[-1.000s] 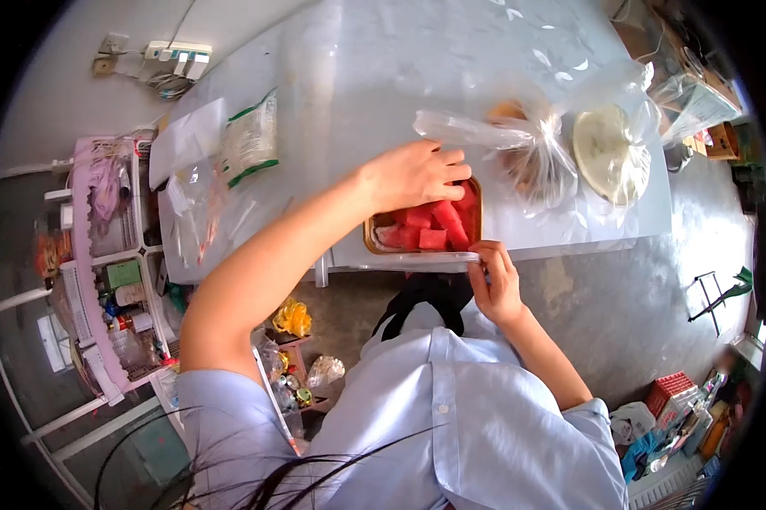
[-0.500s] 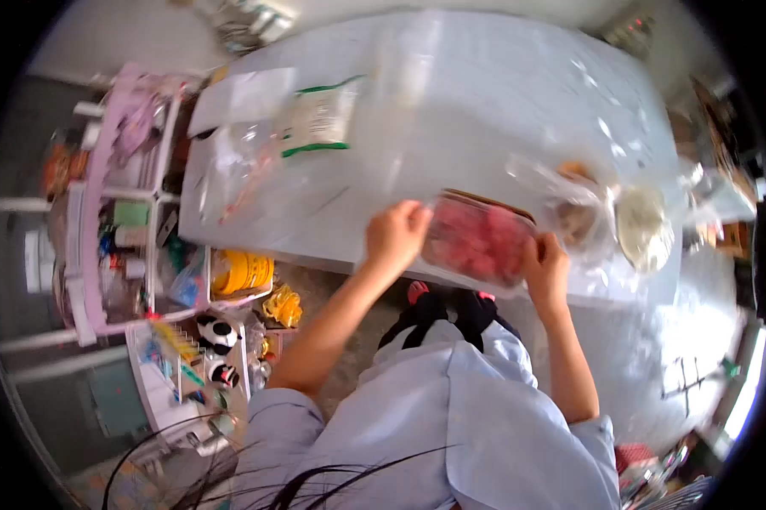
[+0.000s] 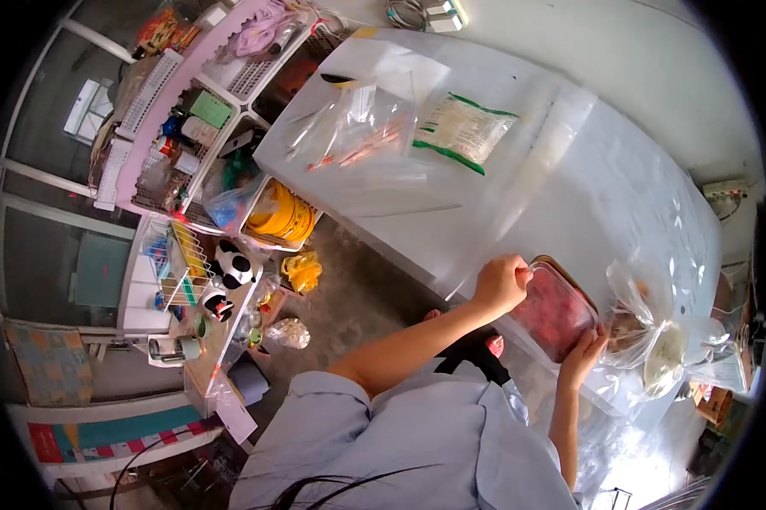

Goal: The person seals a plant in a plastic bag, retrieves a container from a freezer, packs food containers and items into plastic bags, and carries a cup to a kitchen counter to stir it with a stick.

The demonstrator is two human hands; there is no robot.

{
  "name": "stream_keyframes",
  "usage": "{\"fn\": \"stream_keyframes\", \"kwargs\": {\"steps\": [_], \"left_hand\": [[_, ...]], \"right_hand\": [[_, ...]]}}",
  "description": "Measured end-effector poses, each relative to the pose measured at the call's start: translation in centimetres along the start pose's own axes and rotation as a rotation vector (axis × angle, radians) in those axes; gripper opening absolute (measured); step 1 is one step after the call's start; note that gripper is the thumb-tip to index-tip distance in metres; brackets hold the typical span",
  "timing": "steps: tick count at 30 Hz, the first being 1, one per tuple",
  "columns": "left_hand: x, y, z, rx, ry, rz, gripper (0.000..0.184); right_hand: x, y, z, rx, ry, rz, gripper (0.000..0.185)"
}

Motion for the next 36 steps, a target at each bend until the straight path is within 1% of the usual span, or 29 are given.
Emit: {"fn": "stream_keyframes", "kwargs": {"steps": [2, 3, 4, 6, 8, 10, 11, 13, 14, 16, 17, 18, 19, 20, 22, 24, 26, 27, 29, 30, 31, 32, 34, 35, 36], "left_hand": [[0.3, 0.3, 0.3, 0.011, -0.034, -0.050, 0.012], [0.7, 0.4, 0.6, 0.034, -0.066, -0.097, 0.012], [0.9, 0.5, 1.0, 0.039, -0.066, -0.100, 0.012], [1.0, 0.8, 1.2, 0.019, -0.165, -0.106, 0.011], [1.5, 0.6, 1.2, 0.034, -0.183, -0.134, 0.012], [2.4, 0.4, 1.3, 0.096, -0.242, -0.175, 0.016], [2.6, 0.2, 1.2, 0.122, -0.242, -0.205, 0.018], [2.4, 0.5, 1.2, 0.118, -0.228, -0.198, 0.019], [2.2, 0.8, 1.4, 0.102, -0.216, -0.195, 0.019], [2.1, 1.1, 1.8, 0.084, -0.197, -0.165, 0.020], [1.9, 0.9, 1.7, 0.073, -0.142, -0.158, 0.021], [1.6, 0.9, 1.6, 0.060, -0.087, -0.146, 0.022], [1.6, 0.6, 1.4, 0.007, -0.077, -0.072, 0.022], [1.5, 0.0, 1.3, 0.005, -0.079, -0.062, 0.022], [1.6, -1.0, 0.4, -0.055, -0.053, -0.059, 0.023], [1.8, -1.4, 0.0, -0.030, -0.088, -0.085, 0.025], [2.1, -1.2, 0.3, 0.046, -0.047, -0.131, 0.023], [1.9, -1.2, 0.2, 0.042, -0.053, -0.128, 0.023], [0.7, -1.3, -0.8, -0.043, 0.042, -0.045, 0.022], [-0.5, -0.9, -2.4, -0.051, 0.039, -0.042, 0.022], [-2.9, -0.2, -5.1, -0.160, 0.041, 0.136, 0.022], [-4.7, 0.5, -8.0, -0.268, 0.044, 0.315, 0.024], [-5.5, 4.5, -13.6, -0.448, 0.157, 0.405, 0.029], [-5.7, 6.5, -16.4, -0.530, 0.285, 0.382, 0.039], [-4.9, 8.9, -18.8, -0.608, 0.420, 0.385, 0.046]], "right_hand": [[-3.1, -0.1, 0.7, 0.036, 0.171, 0.162, 0.026], [-3.8, 0.1, 1.0, 0.051, 0.171, 0.146, 0.026], [-4.4, -0.3, 1.3, 0.052, 0.167, 0.149, 0.026], [-2.7, 0.2, 0.9, -0.006, 0.161, 0.079, 0.027], [-2.7, -0.1, 0.9, -0.011, 0.125, 0.083, 0.027], [-3.2, -0.5, 1.1, -0.056, 0.238, 0.138, 0.026], [-3.4, -0.5, 0.8, -0.062, 0.232, 0.143, 0.026], [-4.6, -0.1, 1.3, 0.000, 0.380, 0.285, 0.023], [-4.5, 0.4, 0.9, -0.011, 0.370, 0.288, 0.023], [-4.7, 1.1, 1.7, 0.043, 0.542, 0.443, 0.021], [-3.8, 1.7, 1.3, 0.004, 0.287, 0.235, 0.021], [-2.8, 1.7, 0.9, -0.024, 0.117, 0.036, 0.022], [-3.1, 1.3, 1.0, -0.032, 0.151, 0.079, 0.023], [-3.1, 0.9, 0.9, -0.035, 0.188, 0.122, 0.024], [-2.4, 0.7, 0.4, -0.028, 0.211, 0.094, 0.025], [-2.5, 0.1, 0.2, -0.011, 0.230, 0.071, 0.026], [-5.0, -0.4, 0.6, 0.006, 0.329, 0.247, 0.027], [-1.5, 0.6, -0.3, -0.007, 0.314, 0.278, 0.027], [-1.5, 1.0, -0.5, 0.021, 0.339, 0.281, 0.027], [-1.8, 0.8, -0.5, 0.051, 0.361, 0.294, 0.026], [-2.5, 0.3, -0.5, 0.076, 0.415, 0.372, 0.025], [-3.1, 0.2, -0.5, 0.076, 0.417, 0.365, 0.025], [-3.8, 0.0, -0.4, 0.048, 0.406, 0.284, 0.024], [-3.2, 0.0, -0.6, 0.052, 0.414, 0.339, 0.024], [-3.3, 0.0, -0.4, 0.055, 0.419, 0.326, 0.024]]}}
Point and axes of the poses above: each hand's wrist, its own y-axis towards the middle knuckle, its own z-axis out of the palm, x = y × z, the point moved 7 cm from there along y, towards the middle knuckle, and after that the axes turned 15 degrees about -z, right-handed, at the moved point
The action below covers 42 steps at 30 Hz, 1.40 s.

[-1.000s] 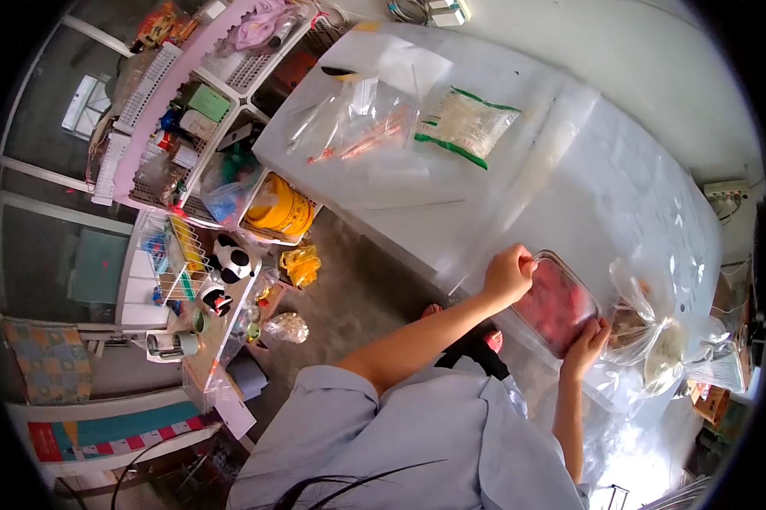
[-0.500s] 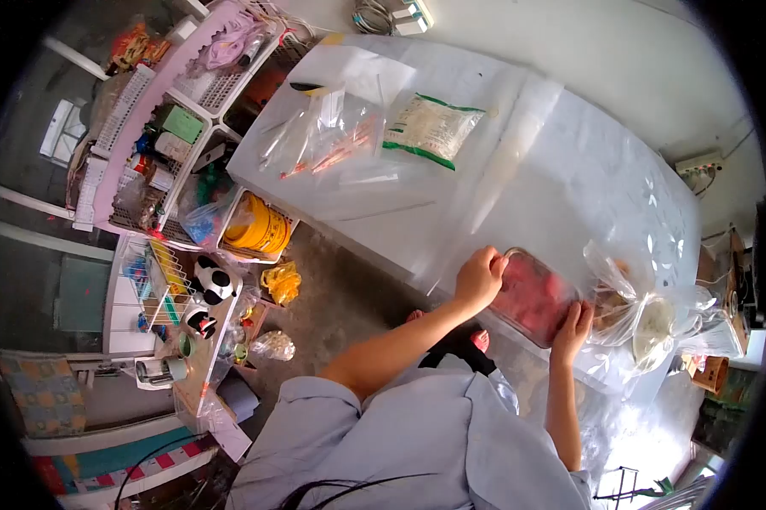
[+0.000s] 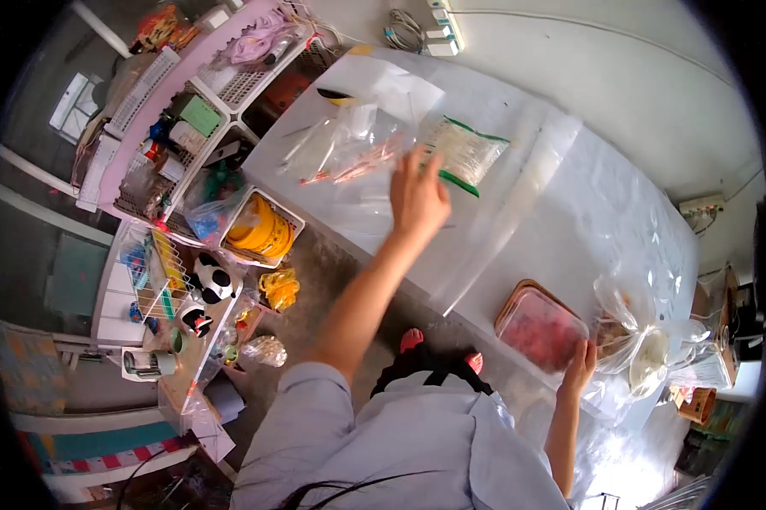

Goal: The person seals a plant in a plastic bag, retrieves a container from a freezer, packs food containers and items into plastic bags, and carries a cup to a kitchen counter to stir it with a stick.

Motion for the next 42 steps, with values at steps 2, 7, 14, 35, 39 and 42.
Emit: {"fn": "stream_keyframes", "kwargs": {"steps": [2, 7, 14, 35, 39, 42], "left_hand": [[6.0, 4.3, 1.2, 0.037, 0.236, -0.053, 0.066], [18.5, 5.7, 8.3, 0.553, 0.467, -0.237, 0.055], [14.2, 3.2, 4.9, 0.077, -0.056, -0.177, 0.040], [-7.6, -18.6, 5.1, 1.061, -0.399, -0.549, 0.039], [-6.1, -22.0, 9.7, 0.747, -0.326, -0.578, 0.030], [-6.5, -22.1, 8.7, 0.678, -0.289, -0.601, 0.029]], "right_hand": [[-0.8, 0.0, -0.7, -0.025, -0.057, -0.059, 0.024], [-1.6, 0.0, -0.6, -0.068, -0.060, -0.037, 0.030], [-9.7, 4.1, -5.0, -0.055, -0.378, 0.005, 0.042], [-7.8, 5.7, -3.3, 0.096, -0.588, -0.121, 0.059], [-0.4, 2.2, -0.2, -0.011, -0.370, 0.067, 0.060], [-0.6, 1.8, 0.7, 0.026, -0.128, 0.113, 0.055]]}}
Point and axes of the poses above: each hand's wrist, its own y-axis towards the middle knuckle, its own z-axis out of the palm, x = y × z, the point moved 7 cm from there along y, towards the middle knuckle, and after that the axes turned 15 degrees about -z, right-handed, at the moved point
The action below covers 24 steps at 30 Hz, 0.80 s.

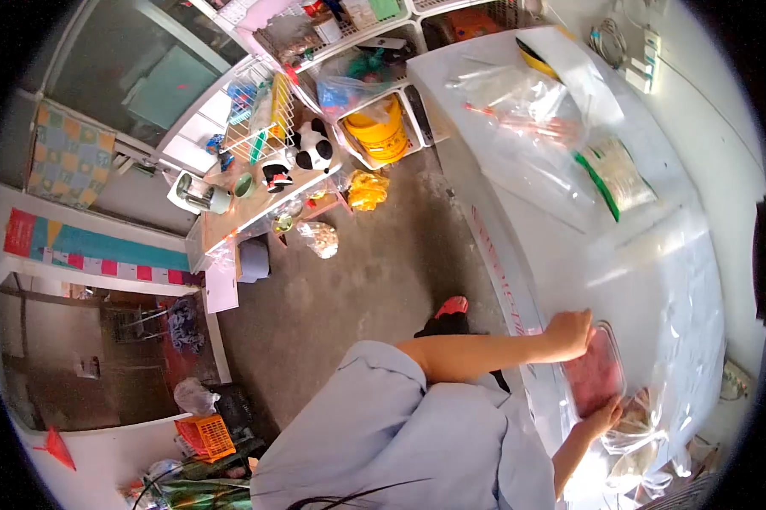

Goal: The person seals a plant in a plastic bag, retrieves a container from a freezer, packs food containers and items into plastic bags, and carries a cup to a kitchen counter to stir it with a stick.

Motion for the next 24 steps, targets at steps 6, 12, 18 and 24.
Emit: {"fn": "stream_keyframes", "kwargs": {"steps": [6, 12, 18, 24], "left_hand": [[0.5, -1.4, 0.4, -0.134, -0.180, -0.054, 0.028], [2.5, 0.2, 3.5, -0.237, -0.159, -0.112, 0.026], [2.3, -2.1, 3.2, 0.038, -0.373, -0.187, 0.036], [1.0, -4.0, 0.6, 0.054, -0.544, -0.153, 0.033]], "right_hand": [[-2.4, 1.5, 0.3, 0.098, 0.131, 0.058, 0.038], [0.6, 0.3, 1.1, 0.211, 0.171, -0.021, 0.041], [-1.1, 1.5, -0.2, 0.247, 0.383, 0.058, 0.032], [0.5, 0.2, -0.9, 0.388, 0.647, 0.075, 0.020]]}}
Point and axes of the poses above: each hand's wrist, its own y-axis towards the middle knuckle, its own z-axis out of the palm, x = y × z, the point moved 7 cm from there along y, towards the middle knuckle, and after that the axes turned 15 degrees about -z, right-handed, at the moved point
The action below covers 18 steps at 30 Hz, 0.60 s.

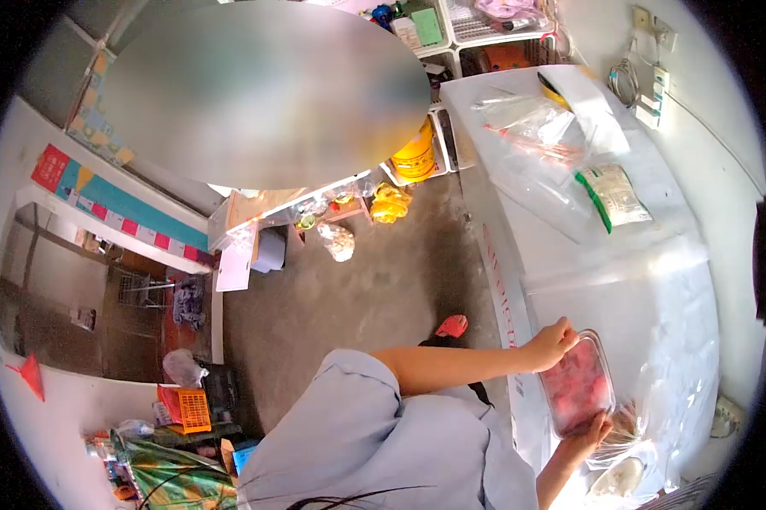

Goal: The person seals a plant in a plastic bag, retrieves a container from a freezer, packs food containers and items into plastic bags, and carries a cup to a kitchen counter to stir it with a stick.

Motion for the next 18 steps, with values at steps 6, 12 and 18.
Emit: {"fn": "stream_keyframes", "kwargs": {"steps": [6, 12, 18], "left_hand": [[-1.3, -0.5, 0.4, 0.106, -0.044, 0.058, 0.035], [-2.4, -0.2, 0.1, 0.104, 0.088, 0.196, 0.044], [-1.9, -0.2, -0.1, 0.358, -0.312, -0.108, 0.036]], "right_hand": [[1.7, -1.2, 0.4, 0.050, 0.081, -0.071, 0.014], [3.7, -0.6, 2.4, -0.172, 0.050, -0.196, 0.008], [0.2, 0.8, 1.8, -0.147, 0.185, -0.170, 0.033]]}}
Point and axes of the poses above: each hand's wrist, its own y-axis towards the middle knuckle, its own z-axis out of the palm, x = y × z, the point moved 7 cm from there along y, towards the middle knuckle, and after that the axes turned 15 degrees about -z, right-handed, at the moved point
